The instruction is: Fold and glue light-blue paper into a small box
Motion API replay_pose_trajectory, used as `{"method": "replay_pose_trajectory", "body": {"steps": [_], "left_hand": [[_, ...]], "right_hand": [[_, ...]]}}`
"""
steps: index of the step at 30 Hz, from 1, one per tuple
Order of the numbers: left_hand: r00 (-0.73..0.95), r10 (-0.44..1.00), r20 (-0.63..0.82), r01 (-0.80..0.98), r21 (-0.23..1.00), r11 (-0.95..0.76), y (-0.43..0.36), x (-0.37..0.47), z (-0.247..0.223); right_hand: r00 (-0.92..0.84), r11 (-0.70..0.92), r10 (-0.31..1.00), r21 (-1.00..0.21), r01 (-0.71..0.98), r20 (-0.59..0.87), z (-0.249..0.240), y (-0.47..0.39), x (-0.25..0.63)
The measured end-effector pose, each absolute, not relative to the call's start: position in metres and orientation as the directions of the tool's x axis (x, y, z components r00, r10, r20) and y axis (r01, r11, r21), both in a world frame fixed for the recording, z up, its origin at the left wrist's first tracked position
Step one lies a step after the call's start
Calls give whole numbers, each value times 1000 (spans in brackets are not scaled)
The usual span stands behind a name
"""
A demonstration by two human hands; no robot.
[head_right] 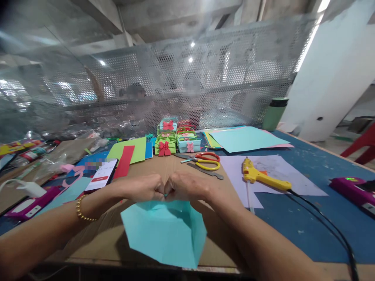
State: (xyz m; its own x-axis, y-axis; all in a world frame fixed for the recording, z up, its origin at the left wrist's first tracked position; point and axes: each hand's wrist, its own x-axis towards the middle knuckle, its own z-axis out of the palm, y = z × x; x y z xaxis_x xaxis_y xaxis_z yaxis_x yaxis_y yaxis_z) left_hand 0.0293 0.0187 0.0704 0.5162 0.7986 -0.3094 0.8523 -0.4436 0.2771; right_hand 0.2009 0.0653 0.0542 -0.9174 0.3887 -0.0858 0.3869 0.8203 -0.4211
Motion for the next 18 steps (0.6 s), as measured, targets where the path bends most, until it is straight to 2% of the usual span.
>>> {"method": "replay_pose_trajectory", "body": {"steps": [8, 15, 18], "left_hand": [[492, 820, -293, 864, 284, -417, 17, 24, 69], [480, 818, -318, 872, 280, -402, 14, 24, 69], [515, 802, -303, 847, 322, -422, 10, 20, 68]], "right_hand": [[-869, 785, 458, -373, 494, -186, 61, 74, 211], [-846, 787, 461, -317, 529, -268, 67, 71, 215], [-836, 791, 471, -285, 541, -282, 71, 64, 213]]}}
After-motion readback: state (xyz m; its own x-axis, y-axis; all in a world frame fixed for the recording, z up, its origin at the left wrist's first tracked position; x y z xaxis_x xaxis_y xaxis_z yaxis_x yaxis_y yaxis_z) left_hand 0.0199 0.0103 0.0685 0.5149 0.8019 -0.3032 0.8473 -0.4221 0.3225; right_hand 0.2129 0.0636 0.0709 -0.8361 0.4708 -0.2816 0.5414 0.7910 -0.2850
